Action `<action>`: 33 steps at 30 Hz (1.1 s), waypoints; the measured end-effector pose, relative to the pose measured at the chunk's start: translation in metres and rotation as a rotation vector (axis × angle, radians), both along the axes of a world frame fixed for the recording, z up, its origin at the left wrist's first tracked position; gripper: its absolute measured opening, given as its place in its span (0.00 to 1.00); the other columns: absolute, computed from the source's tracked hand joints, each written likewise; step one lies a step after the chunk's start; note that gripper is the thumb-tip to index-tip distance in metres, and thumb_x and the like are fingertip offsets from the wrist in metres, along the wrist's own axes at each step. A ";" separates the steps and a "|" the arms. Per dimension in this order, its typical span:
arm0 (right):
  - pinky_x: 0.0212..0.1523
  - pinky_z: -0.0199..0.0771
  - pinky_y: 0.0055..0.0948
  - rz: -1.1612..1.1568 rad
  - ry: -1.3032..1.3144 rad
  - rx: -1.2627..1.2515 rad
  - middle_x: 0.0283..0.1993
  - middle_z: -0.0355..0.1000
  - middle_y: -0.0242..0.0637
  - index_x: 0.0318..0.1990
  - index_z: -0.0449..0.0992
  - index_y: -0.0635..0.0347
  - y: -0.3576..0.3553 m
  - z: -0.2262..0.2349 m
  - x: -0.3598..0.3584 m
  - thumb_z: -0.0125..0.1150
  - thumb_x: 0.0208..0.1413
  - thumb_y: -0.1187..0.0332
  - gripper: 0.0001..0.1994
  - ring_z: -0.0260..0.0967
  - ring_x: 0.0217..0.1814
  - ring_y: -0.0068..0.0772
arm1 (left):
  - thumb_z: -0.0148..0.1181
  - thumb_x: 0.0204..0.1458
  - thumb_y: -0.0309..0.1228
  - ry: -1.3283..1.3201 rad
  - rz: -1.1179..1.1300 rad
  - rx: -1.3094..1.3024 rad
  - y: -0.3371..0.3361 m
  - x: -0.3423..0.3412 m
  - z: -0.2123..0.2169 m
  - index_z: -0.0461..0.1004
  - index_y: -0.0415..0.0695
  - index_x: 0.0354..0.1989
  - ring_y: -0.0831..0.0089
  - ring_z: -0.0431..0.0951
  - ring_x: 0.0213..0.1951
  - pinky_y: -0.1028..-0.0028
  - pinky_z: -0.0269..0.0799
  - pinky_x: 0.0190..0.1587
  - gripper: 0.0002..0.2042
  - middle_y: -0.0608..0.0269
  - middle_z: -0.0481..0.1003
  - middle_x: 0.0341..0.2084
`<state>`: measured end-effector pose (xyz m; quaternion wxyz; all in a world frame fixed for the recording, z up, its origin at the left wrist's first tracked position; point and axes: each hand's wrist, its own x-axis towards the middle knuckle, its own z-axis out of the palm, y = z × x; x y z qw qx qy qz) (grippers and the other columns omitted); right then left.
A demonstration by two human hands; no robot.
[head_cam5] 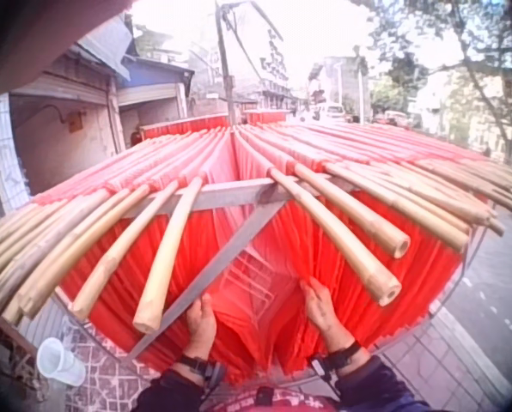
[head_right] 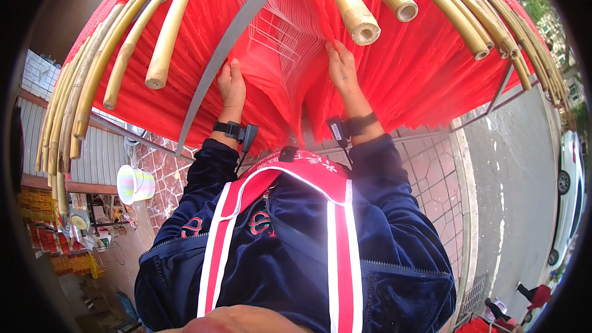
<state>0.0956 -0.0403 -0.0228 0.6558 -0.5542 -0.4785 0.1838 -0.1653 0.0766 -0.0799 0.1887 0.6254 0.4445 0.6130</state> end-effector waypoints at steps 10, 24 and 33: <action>0.35 0.65 0.26 0.024 -0.013 -0.030 0.27 0.68 0.29 0.45 0.74 0.67 -0.015 0.005 0.001 0.50 0.67 0.61 0.16 0.63 0.32 0.21 | 0.54 0.62 0.41 0.027 0.058 0.124 0.003 -0.009 -0.006 0.74 0.33 0.44 0.68 0.70 0.34 0.68 0.67 0.40 0.19 0.55 0.72 0.28; 0.26 0.68 0.43 0.015 -0.402 -0.209 0.19 0.66 0.54 0.33 0.71 0.72 0.020 0.058 -0.030 0.59 0.60 0.55 0.21 0.68 0.22 0.49 | 0.54 0.63 0.39 0.157 -0.178 -0.027 -0.030 0.016 0.021 0.69 0.35 0.25 0.71 0.64 0.21 0.68 0.63 0.27 0.19 0.55 0.66 0.16; 0.26 0.67 0.42 -0.065 -0.423 0.005 0.20 0.63 0.56 0.29 0.70 0.72 0.053 0.088 -0.035 0.57 0.62 0.52 0.25 0.62 0.23 0.44 | 0.63 0.55 0.44 0.099 -0.265 -0.056 -0.032 0.053 0.062 0.75 0.36 0.45 0.52 0.78 0.44 0.62 0.72 0.48 0.21 0.47 0.78 0.40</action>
